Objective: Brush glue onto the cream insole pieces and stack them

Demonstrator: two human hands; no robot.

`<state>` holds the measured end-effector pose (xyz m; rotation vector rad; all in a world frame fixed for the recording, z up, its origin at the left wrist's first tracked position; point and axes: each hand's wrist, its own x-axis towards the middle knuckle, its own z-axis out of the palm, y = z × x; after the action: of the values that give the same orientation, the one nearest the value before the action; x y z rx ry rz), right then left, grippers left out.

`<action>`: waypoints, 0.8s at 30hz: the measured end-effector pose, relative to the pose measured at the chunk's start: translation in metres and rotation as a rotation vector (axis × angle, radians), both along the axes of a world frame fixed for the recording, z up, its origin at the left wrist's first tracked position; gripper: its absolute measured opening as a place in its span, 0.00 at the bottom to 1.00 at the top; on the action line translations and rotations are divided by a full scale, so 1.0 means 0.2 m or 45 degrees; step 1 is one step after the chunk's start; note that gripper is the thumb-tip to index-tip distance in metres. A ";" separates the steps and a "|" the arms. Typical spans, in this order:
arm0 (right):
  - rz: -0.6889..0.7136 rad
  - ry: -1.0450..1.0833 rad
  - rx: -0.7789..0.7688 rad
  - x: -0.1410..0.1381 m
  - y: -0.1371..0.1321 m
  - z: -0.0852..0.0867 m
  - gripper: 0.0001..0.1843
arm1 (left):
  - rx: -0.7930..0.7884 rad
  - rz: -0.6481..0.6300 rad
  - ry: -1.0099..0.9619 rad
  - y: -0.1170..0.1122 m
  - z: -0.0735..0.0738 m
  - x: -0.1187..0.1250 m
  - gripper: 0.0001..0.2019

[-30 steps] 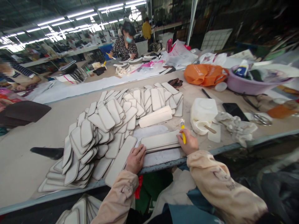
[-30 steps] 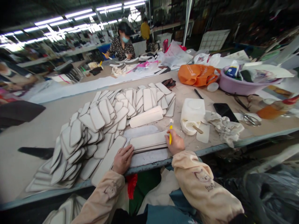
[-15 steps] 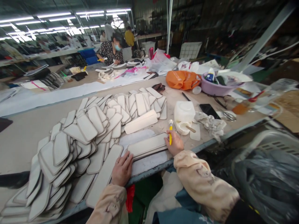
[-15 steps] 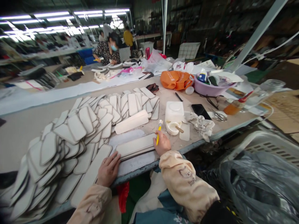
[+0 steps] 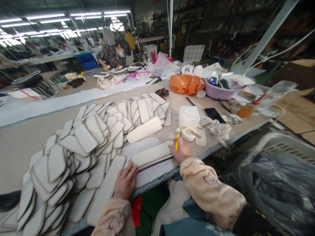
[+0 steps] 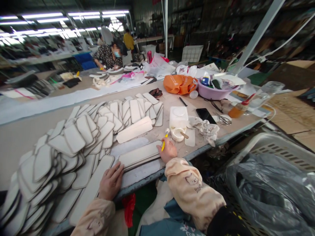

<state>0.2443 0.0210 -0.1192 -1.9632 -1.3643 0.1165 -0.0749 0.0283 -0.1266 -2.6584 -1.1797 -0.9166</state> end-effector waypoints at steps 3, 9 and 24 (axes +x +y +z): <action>0.051 0.025 0.026 0.00 0.00 -0.01 0.12 | 0.014 -0.006 0.019 0.00 0.00 0.00 0.17; 0.097 0.056 0.048 0.01 0.00 -0.01 0.13 | 0.010 -0.018 0.028 0.01 -0.01 -0.01 0.17; 0.065 0.089 -0.016 0.00 0.00 -0.01 0.13 | -0.033 0.006 0.050 0.00 -0.01 -0.01 0.17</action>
<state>0.2448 0.0204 -0.1207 -1.9169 -1.3718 0.2166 -0.0766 0.0289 -0.1285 -2.6792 -1.1970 -0.8497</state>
